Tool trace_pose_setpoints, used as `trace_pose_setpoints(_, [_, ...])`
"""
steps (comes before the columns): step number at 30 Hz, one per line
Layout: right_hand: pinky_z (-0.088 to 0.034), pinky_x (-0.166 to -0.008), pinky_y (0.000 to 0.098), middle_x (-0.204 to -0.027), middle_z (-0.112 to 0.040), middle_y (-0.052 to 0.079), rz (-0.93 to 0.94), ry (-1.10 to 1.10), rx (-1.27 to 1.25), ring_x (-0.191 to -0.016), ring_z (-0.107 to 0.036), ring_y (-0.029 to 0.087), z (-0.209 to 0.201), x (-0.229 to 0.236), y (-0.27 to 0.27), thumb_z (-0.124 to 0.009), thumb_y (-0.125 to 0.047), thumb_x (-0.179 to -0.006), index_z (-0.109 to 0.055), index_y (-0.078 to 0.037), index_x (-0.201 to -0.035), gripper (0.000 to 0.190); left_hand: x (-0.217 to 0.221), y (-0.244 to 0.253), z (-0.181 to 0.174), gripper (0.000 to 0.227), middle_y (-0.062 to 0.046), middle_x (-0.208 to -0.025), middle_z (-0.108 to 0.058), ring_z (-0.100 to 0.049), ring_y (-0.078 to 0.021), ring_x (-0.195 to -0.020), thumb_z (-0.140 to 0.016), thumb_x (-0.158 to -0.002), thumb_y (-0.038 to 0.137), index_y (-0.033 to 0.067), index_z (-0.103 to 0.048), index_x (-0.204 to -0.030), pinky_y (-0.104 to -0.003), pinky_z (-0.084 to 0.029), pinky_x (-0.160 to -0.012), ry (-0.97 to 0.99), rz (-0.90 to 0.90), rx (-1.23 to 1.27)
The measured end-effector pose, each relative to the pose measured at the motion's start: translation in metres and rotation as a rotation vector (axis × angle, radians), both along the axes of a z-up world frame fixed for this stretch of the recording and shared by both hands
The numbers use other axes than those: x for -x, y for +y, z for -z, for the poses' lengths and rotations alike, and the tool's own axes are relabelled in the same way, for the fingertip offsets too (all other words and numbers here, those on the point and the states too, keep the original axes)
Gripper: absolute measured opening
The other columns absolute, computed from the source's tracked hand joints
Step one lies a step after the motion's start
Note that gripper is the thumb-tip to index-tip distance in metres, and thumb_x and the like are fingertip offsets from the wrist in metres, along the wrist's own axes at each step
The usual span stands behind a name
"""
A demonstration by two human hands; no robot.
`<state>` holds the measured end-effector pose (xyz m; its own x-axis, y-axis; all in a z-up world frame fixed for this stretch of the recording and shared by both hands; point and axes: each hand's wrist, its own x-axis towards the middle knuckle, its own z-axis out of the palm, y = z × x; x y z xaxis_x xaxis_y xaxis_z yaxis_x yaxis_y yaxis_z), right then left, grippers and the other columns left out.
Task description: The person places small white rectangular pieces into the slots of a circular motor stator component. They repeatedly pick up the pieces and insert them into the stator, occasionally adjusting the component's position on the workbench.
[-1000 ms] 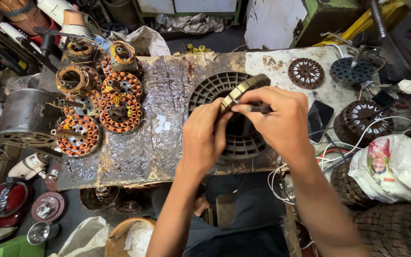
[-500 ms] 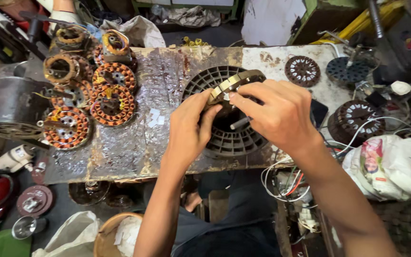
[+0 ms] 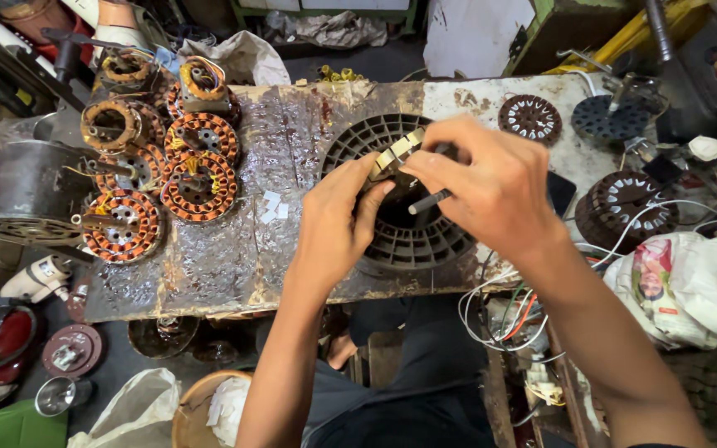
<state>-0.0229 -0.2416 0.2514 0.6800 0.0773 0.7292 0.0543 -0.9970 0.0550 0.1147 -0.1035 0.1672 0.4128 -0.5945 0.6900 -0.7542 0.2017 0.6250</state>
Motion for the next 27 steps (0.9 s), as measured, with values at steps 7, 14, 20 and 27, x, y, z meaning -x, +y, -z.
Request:
trace_pose_setpoints(7, [-0.055,-0.071,0.0368,-0.107,-0.072,0.014,-0.083,0.159,-0.258,-0.083,-0.069,0.029,-0.014,0.003,-0.021,-0.081,-0.017,-0.083,-0.074,-0.008,-0.115,0.035,-0.003,0.001,-0.013,0.031,-0.02,-0.109,-0.07,-0.07,-0.0341,-0.093,-0.074,-0.097,0.005,-0.0036,-0.063,-0.125,-0.037,-0.056,-0.084,-0.021,0.076,0.013])
trace_pose_setpoints(14, [-0.051,-0.072,0.0336,-0.094,-0.071,0.012,-0.163,0.227,-0.466,-0.078,-0.066,0.023,0.01,-0.003,-0.04,-0.077,-0.009,-0.094,-0.072,-0.006,-0.129,0.036,-0.006,-0.015,-0.022,0.036,-0.012,-0.096,-0.074,-0.071,-0.0188,-0.079,-0.086,-0.084,0.016,0.0011,-0.069,-0.112,-0.029,-0.055,-0.075,0.157,0.017,-0.04])
trace_pose_setpoints(20, [-0.05,-0.069,0.0341,-0.088,-0.069,0.011,-0.168,0.226,-0.472,-0.074,-0.064,0.024,0.013,-0.011,-0.039,-0.078,-0.01,-0.093,-0.073,-0.006,-0.127,0.035,-0.014,-0.012,-0.035,0.026,-0.012,-0.088,-0.074,-0.068,-0.0237,-0.073,-0.083,-0.086,0.015,-0.0007,-0.072,-0.104,-0.033,-0.054,-0.069,0.208,0.131,-0.071])
trace_pose_setpoints(27, [-0.05,-0.07,0.0342,-0.093,-0.07,0.011,-0.193,0.228,-0.443,-0.077,-0.065,0.025,0.007,-0.01,-0.039,-0.077,-0.01,-0.094,-0.072,-0.007,-0.128,0.034,-0.033,-0.018,-0.076,0.02,-0.022,-0.075,-0.069,-0.066,-0.043,-0.073,-0.082,-0.08,0.015,-0.0002,-0.069,-0.077,-0.049,-0.049,-0.066,-0.326,0.063,-0.508])
